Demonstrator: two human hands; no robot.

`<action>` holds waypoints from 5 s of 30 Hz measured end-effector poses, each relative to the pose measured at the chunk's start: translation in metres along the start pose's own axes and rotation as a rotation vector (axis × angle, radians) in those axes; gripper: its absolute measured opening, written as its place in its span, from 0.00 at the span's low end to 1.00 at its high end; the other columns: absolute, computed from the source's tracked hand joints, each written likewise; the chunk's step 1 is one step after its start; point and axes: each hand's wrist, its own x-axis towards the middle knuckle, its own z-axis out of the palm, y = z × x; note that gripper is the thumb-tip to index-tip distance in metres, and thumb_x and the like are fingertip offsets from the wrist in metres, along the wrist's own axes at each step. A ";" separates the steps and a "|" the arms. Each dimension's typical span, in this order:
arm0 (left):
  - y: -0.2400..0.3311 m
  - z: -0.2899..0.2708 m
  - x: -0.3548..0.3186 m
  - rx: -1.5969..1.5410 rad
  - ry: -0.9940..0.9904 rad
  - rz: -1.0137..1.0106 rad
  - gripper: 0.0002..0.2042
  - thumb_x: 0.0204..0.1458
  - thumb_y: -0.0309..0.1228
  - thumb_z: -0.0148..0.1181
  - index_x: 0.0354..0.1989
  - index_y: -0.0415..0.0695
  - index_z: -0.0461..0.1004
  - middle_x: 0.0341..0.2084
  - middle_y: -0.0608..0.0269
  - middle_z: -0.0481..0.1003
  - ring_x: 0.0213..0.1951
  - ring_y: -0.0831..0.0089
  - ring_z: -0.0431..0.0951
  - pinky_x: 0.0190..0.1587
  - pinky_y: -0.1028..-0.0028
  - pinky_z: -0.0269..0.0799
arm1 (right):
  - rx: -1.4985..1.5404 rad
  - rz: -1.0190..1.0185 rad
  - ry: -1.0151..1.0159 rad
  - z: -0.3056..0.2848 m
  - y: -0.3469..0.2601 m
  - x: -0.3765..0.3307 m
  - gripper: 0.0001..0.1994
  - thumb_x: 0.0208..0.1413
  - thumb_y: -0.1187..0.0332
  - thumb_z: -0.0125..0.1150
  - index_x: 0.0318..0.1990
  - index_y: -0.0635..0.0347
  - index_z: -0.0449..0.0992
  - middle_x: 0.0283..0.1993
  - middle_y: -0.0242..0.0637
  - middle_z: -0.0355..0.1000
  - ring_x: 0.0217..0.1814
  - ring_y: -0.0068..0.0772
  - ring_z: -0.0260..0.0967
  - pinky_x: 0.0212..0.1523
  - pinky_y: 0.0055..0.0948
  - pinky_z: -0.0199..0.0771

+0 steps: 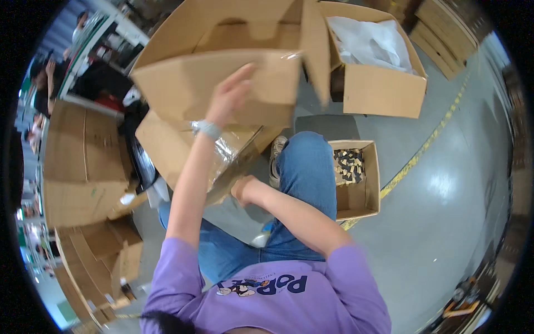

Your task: The person takes plastic components from a box, peels and applies adhesive pads onto them by hand, and stacks the completed components into cardboard boxes.

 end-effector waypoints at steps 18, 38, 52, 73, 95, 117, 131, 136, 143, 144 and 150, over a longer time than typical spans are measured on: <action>-0.153 -0.105 -0.294 -1.145 0.665 -0.420 0.08 0.59 0.35 0.47 0.34 0.45 0.68 0.11 0.75 0.51 0.13 0.82 0.50 0.15 0.81 0.44 | 0.024 -0.052 0.124 0.001 -0.029 0.035 0.11 0.44 0.76 0.50 0.35 0.58 0.78 0.37 0.46 0.75 0.42 0.47 0.73 0.43 0.39 0.73; 0.004 -0.190 -0.311 -0.231 0.513 -0.107 0.08 0.57 0.30 0.54 0.31 0.39 0.73 0.19 0.72 0.69 0.23 0.87 0.65 0.26 0.83 0.59 | 0.421 0.038 0.661 -0.106 0.049 0.244 0.09 0.53 0.80 0.46 0.37 0.66 0.74 0.29 0.45 0.75 0.33 0.34 0.75 0.33 0.32 0.74; -0.075 -0.308 -0.256 0.581 0.640 -0.600 0.13 0.51 0.39 0.52 0.23 0.43 0.74 0.19 0.51 0.74 0.25 0.50 0.75 0.29 0.55 0.70 | 0.081 0.291 0.882 -0.122 -0.015 0.310 0.23 0.51 0.70 0.58 0.56 0.58 0.64 0.70 0.46 0.46 0.72 0.51 0.41 0.61 0.60 0.53; -0.044 -0.437 -0.390 0.512 0.495 -0.792 0.12 0.52 0.38 0.51 0.27 0.43 0.75 0.23 0.49 0.76 0.29 0.49 0.76 0.32 0.55 0.71 | 0.617 0.391 -0.047 -0.058 -0.300 0.288 0.10 0.49 0.66 0.52 0.36 0.58 0.78 0.36 0.47 0.75 0.41 0.50 0.73 0.43 0.42 0.72; -0.108 -0.646 -0.137 0.254 0.763 -0.878 0.08 0.56 0.27 0.48 0.31 0.41 0.76 0.15 0.66 0.68 0.18 0.78 0.65 0.21 0.75 0.60 | 0.996 0.602 0.246 -0.071 -0.160 0.586 0.30 0.47 0.68 0.57 0.60 0.65 0.59 0.47 0.60 0.70 0.51 0.56 0.68 0.53 0.45 0.67; -0.227 -0.749 -0.036 1.218 0.385 -1.332 0.40 0.41 0.54 0.65 0.49 0.26 0.64 0.39 0.43 0.76 0.43 0.54 0.78 0.45 0.63 0.74 | 1.404 1.017 0.658 -0.203 -0.109 0.316 0.28 0.37 0.75 0.48 0.53 0.70 0.66 0.45 0.41 0.69 0.48 0.37 0.64 0.53 0.28 0.61; -0.296 -0.800 -0.040 0.830 0.596 -1.327 0.13 0.36 0.29 0.60 0.24 0.28 0.75 0.26 0.38 0.76 0.34 0.52 0.80 0.39 0.64 0.74 | 1.559 1.093 0.648 -0.183 -0.103 0.349 0.23 0.35 0.75 0.51 0.46 0.67 0.69 0.40 0.34 0.69 0.41 0.31 0.63 0.47 0.23 0.62; -0.274 -0.796 -0.040 0.803 0.547 -1.340 0.14 0.37 0.30 0.60 0.27 0.27 0.76 0.30 0.37 0.76 0.36 0.50 0.79 0.40 0.63 0.74 | 1.480 1.036 0.668 -0.191 -0.096 0.362 0.26 0.34 0.76 0.48 0.49 0.67 0.68 0.40 0.35 0.69 0.40 0.31 0.63 0.46 0.22 0.62; -0.192 -0.741 -0.023 0.987 0.282 -1.473 0.20 0.40 0.39 0.54 0.37 0.37 0.79 0.40 0.44 0.76 0.44 0.51 0.77 0.48 0.65 0.73 | 1.617 0.970 0.598 -0.198 -0.096 0.353 0.28 0.34 0.78 0.46 0.51 0.70 0.67 0.42 0.36 0.69 0.41 0.30 0.63 0.47 0.20 0.60; -0.184 -0.735 -0.023 0.988 0.283 -1.466 0.20 0.40 0.39 0.54 0.37 0.37 0.79 0.40 0.44 0.76 0.44 0.51 0.77 0.48 0.65 0.73 | 1.612 0.972 0.605 -0.194 -0.096 0.350 0.30 0.33 0.78 0.46 0.52 0.70 0.66 0.44 0.37 0.69 0.44 0.32 0.64 0.50 0.21 0.60; -0.153 -0.726 -0.038 0.993 0.253 -1.402 0.20 0.40 0.40 0.53 0.37 0.37 0.79 0.40 0.43 0.76 0.45 0.50 0.77 0.48 0.63 0.72 | 1.569 0.877 0.591 -0.196 -0.098 0.349 0.36 0.31 0.77 0.46 0.58 0.71 0.63 0.55 0.49 0.68 0.58 0.45 0.64 0.63 0.30 0.56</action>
